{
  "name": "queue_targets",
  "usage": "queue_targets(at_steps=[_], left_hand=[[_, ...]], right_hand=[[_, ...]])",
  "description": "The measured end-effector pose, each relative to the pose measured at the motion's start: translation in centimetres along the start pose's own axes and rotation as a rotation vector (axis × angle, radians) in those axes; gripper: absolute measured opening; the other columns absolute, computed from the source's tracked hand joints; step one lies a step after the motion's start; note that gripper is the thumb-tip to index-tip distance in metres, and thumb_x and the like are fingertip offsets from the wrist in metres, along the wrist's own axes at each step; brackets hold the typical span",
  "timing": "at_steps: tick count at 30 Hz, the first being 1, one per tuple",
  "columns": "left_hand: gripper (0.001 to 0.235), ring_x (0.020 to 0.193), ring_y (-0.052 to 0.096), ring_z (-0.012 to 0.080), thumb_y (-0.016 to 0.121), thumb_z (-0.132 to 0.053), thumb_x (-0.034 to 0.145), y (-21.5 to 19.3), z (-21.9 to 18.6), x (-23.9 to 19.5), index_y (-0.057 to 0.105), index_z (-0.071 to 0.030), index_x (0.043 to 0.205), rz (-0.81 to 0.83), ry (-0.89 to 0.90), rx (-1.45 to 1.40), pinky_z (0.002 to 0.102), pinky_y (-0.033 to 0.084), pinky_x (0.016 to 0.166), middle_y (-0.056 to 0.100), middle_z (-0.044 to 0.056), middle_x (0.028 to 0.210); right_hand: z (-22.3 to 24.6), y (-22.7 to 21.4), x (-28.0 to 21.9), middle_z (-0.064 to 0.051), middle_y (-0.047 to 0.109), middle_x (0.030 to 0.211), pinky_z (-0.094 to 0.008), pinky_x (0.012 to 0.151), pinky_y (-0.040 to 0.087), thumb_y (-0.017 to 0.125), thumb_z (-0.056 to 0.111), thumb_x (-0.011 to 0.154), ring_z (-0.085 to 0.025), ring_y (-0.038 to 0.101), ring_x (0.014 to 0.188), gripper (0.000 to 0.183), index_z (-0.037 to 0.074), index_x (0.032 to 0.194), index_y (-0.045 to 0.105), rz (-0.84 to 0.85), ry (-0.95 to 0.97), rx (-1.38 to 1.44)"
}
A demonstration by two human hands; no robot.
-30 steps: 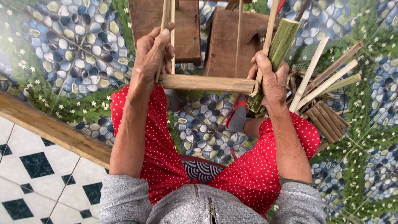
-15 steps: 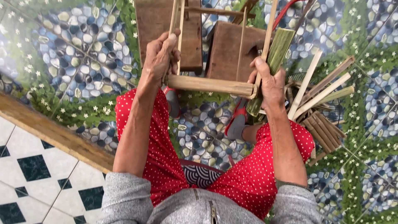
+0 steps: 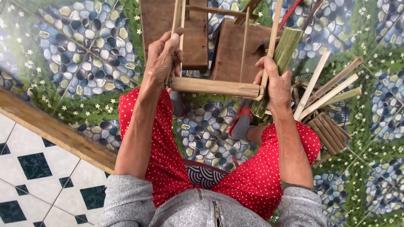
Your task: The person assembles a small bamboo frame by hand, inserting split bamboo strips into a wooden jig and tapping them with a hammer. They repeatedly adjust the frame, remove and reinsert pieces, and use a metal rod to align the components.
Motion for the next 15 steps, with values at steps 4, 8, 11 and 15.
queue_targets(at_steps=[4,8,11,15], left_hand=[[0.049,0.041,0.053,0.0038,0.051,-0.035,0.105,-0.7,-1.3,-1.0,0.057,-0.003,0.141,0.030,0.052,0.001,0.017,0.045,0.033,0.065,-0.003,0.070],[0.050,0.050,0.055,0.0054,0.044,-0.040,0.108,-0.5,0.3,-0.3,0.058,-0.001,0.136,0.059,0.112,0.180,0.018,0.048,0.040,0.062,-0.003,0.074],[0.048,0.043,0.054,0.0084,0.045,-0.040,0.106,-0.6,0.0,1.7,0.062,-0.004,0.131,0.018,0.157,0.182,0.020,0.043,0.035,0.060,0.000,0.065],[0.049,0.044,0.055,0.0051,0.040,-0.034,0.111,0.1,-0.6,-0.2,0.053,-0.001,0.145,0.068,0.180,0.181,0.016,0.044,0.033,0.063,-0.001,0.070]], right_hand=[[2.8,0.6,-0.9,0.002,0.071,0.096,-0.021,0.048,0.055,0.057,0.043,0.104,-0.007,0.064,0.057,0.033,0.012,0.105,0.068,0.089,-0.143,0.083],[3.3,0.7,-1.7,0.000,0.065,0.071,-0.023,0.051,0.049,0.052,0.051,0.102,-0.009,0.057,0.051,0.040,0.015,0.104,0.070,0.076,-0.066,-0.126],[3.1,0.5,-0.1,0.000,0.063,0.064,-0.023,0.051,0.044,0.054,0.055,0.098,-0.008,0.052,0.049,0.043,0.016,0.101,0.071,0.063,-0.048,-0.091],[2.7,0.2,-1.1,-0.005,0.062,0.060,-0.021,0.045,0.043,0.055,0.045,0.103,-0.010,0.052,0.044,0.035,0.012,0.101,0.069,0.094,-0.122,0.052]])
Point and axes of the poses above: each hand's wrist, its own x-axis towards the middle knuckle, its own y-axis out of the palm, z = x × y, the point moved 9 cm from there along x, towards the middle knuckle
